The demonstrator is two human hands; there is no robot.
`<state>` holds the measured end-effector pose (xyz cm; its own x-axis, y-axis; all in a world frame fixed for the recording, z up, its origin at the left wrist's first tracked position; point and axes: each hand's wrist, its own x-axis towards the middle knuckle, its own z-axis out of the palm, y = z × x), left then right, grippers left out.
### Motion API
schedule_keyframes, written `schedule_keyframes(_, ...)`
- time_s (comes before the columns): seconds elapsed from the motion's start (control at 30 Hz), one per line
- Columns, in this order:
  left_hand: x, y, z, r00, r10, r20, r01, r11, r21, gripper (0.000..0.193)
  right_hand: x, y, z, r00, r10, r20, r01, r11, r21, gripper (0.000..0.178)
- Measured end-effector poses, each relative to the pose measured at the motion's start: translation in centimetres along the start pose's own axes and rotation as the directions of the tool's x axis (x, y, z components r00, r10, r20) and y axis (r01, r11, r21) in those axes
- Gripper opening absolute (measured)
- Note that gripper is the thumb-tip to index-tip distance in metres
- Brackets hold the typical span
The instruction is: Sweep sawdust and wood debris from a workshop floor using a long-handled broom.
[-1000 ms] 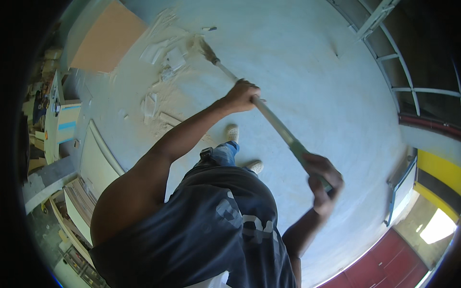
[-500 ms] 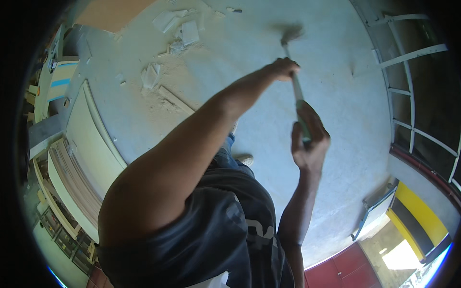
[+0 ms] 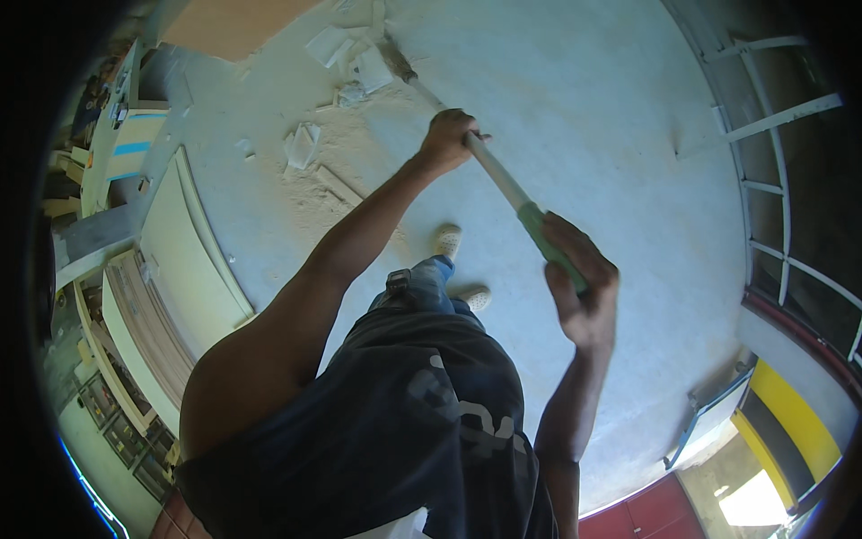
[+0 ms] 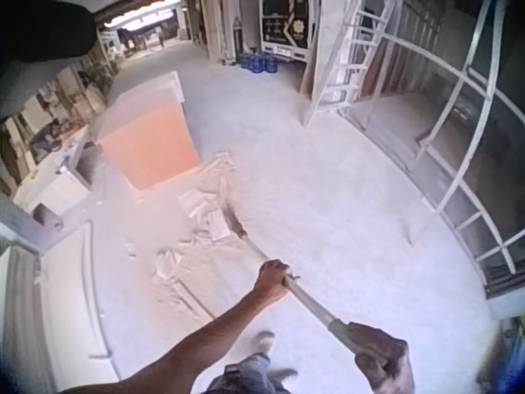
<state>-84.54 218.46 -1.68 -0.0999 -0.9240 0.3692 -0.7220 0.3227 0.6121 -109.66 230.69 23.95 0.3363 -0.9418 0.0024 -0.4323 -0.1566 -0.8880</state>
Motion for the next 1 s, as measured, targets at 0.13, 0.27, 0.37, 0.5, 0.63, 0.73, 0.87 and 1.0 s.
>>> schedule_keyframes(0.13,1.4,10.7,-1.7,0.97,0.158,0.183,-0.141,0.984,-0.104,0.039,-6.4,-6.1,-7.5,0.998,-0.035,-0.056,0.028,0.991,-0.132,0.046)
schedule_keyframes(0.27,3.0,21.7,0.4,0.879,0.394,0.269,-0.282,0.884,-0.373,0.045,-15.2,-8.5,-11.6,0.891,-0.348,-0.291,0.251,0.913,-0.321,0.046)
schedule_keyframes(0.37,3.3,23.8,5.8,0.835,0.452,0.313,-0.309,0.857,-0.413,0.035,-16.3,-7.7,-9.5,0.912,-0.225,-0.343,0.126,0.949,-0.288,0.039)
schedule_keyframes(0.5,-0.4,16.4,11.4,0.834,0.319,0.451,-0.172,0.926,-0.336,0.022,-11.4,-2.7,-2.5,0.969,-0.1,-0.228,0.05,0.975,-0.217,0.029)
schedule_keyframes(0.63,-8.0,6.0,9.0,0.878,0.091,0.469,-0.018,0.987,-0.158,0.014,-10.2,2.6,1.2,0.99,0.094,-0.108,-0.082,0.99,0.112,0.031)
schedule_keyframes(0.73,-9.4,4.2,6.7,0.913,0.056,0.403,-0.062,0.998,0.002,0.021,-12.3,4.8,2.0,0.975,0.186,-0.122,-0.158,0.965,0.211,0.031)
schedule_keyframes(0.87,-6.9,11.0,6.3,0.894,0.301,0.332,-0.285,0.954,-0.097,0.035,-19.0,5.5,-1.9,0.876,0.217,-0.431,-0.086,0.949,0.304,0.027)
schedule_keyframes(1.0,-4.5,25.0,8.5,0.787,0.574,0.224,-0.449,0.783,-0.431,0.038,-27.3,-2.1,-10.8,0.828,-0.173,-0.534,0.073,0.976,-0.203,0.032)
